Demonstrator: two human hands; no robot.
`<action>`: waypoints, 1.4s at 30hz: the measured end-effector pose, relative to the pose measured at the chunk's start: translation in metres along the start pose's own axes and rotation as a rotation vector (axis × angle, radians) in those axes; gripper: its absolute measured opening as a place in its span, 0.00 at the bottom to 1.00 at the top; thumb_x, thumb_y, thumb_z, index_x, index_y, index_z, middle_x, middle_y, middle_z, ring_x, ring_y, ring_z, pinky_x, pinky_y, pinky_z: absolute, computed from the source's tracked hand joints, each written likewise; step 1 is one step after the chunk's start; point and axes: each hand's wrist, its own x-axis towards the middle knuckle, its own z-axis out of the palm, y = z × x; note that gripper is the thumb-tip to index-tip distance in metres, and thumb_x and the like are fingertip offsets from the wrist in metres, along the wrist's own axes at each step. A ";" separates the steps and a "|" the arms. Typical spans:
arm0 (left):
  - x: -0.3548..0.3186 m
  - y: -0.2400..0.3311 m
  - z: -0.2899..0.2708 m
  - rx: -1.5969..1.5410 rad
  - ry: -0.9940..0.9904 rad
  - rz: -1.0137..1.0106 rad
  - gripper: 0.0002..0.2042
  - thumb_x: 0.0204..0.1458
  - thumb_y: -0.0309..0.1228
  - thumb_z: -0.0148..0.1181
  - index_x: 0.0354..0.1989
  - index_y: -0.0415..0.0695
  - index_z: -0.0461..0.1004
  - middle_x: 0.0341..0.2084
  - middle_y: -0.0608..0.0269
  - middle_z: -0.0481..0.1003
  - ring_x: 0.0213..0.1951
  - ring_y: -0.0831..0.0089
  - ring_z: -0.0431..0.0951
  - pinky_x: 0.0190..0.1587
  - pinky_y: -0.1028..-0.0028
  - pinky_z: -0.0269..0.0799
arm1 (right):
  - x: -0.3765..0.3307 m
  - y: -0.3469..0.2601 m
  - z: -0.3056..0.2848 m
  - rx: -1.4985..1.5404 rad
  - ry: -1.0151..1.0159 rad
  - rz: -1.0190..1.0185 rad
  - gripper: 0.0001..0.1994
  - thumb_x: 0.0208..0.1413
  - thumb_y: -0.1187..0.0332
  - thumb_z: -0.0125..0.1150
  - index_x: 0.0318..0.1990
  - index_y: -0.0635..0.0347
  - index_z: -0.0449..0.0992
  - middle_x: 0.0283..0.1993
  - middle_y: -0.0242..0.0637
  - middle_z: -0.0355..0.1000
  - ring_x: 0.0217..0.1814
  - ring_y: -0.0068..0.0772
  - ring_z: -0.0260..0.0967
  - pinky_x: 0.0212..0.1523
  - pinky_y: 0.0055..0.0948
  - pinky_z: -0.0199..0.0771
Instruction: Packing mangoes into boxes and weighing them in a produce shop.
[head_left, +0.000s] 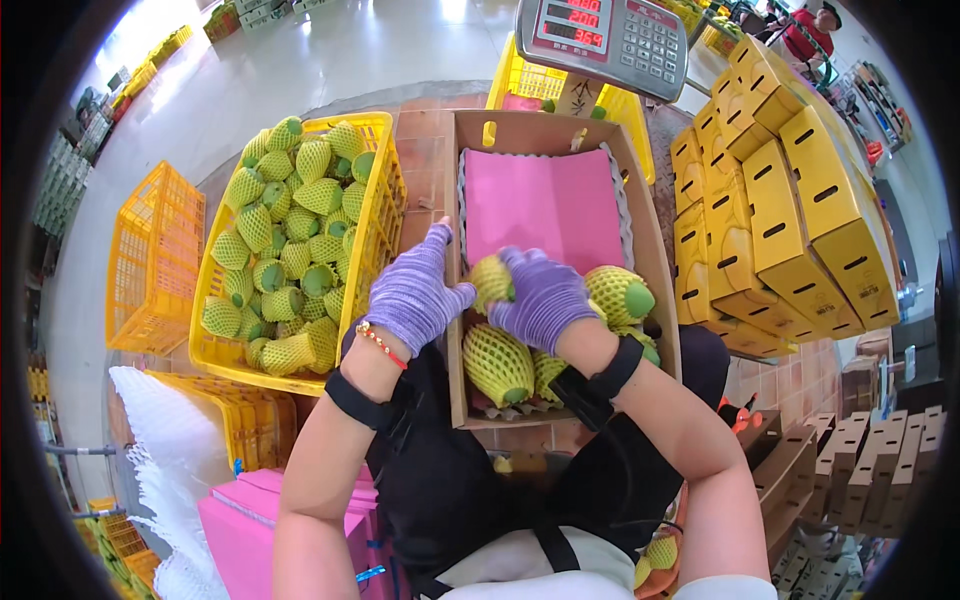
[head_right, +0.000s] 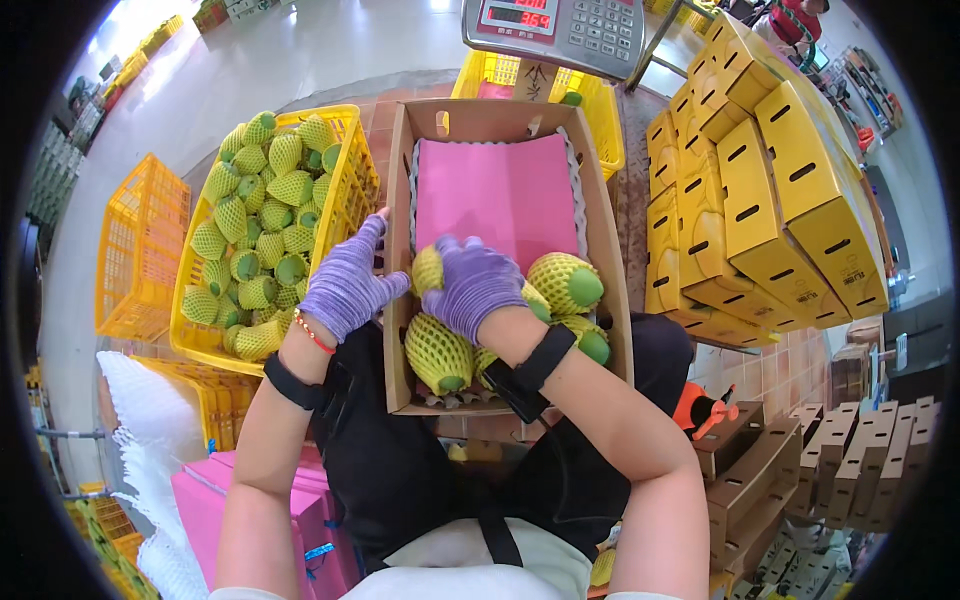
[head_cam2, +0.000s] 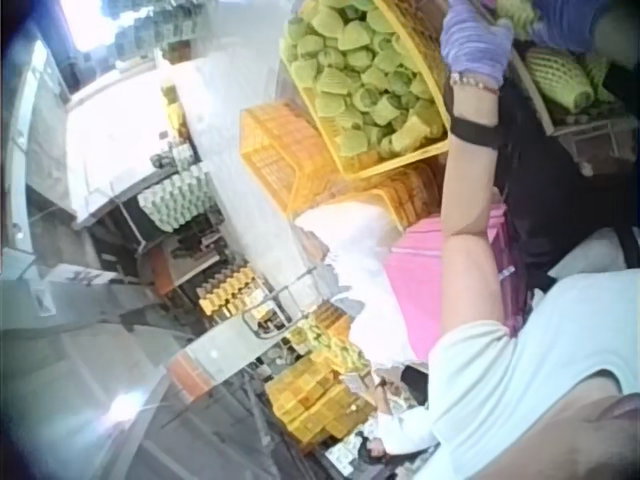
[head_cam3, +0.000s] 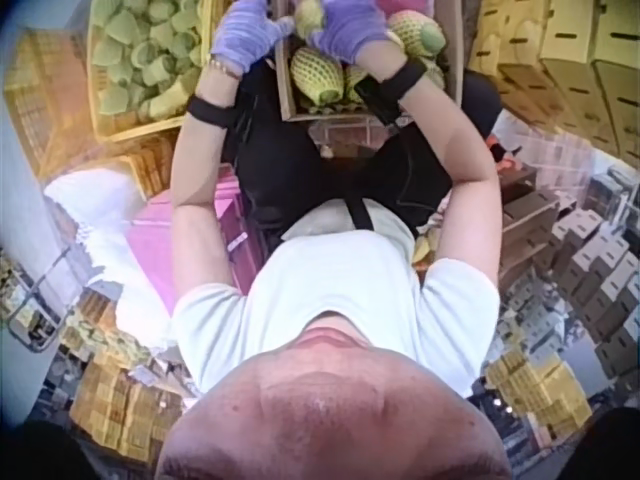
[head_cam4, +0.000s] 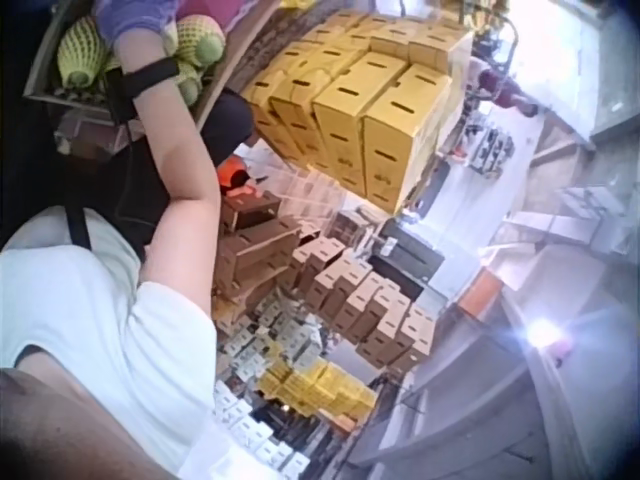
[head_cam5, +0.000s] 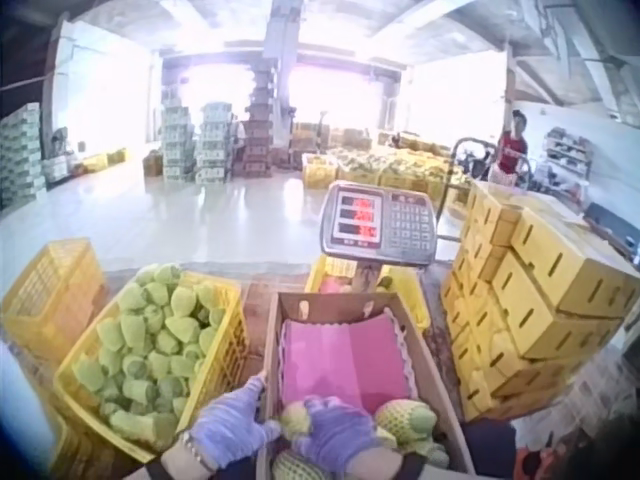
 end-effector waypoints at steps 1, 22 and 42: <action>-0.003 0.003 0.000 0.007 0.040 0.028 0.39 0.37 0.32 0.64 0.61 0.44 0.52 0.50 0.47 0.66 0.51 0.56 0.68 0.52 0.65 0.66 | -0.003 -0.001 0.005 -0.073 -0.045 -0.123 0.30 0.42 0.58 0.61 0.53 0.59 0.62 0.47 0.47 0.66 0.48 0.45 0.67 0.48 0.40 0.67; 0.029 0.044 0.011 0.462 -0.392 0.497 0.33 0.30 0.32 0.67 0.52 0.46 0.66 0.45 0.54 0.70 0.48 0.58 0.71 0.49 0.66 0.67 | -0.057 -0.010 0.009 -0.189 -0.390 -0.197 0.30 0.42 0.51 0.59 0.49 0.62 0.65 0.44 0.45 0.68 0.47 0.42 0.66 0.47 0.37 0.65; 0.003 0.056 0.019 0.678 -0.446 0.475 0.35 0.27 0.35 0.69 0.52 0.53 0.65 0.41 0.56 0.69 0.42 0.57 0.73 0.43 0.64 0.70 | -0.043 0.037 -0.013 -0.452 -0.208 -0.033 0.28 0.42 0.50 0.60 0.49 0.58 0.66 0.43 0.40 0.69 0.52 0.39 0.61 0.48 0.35 0.66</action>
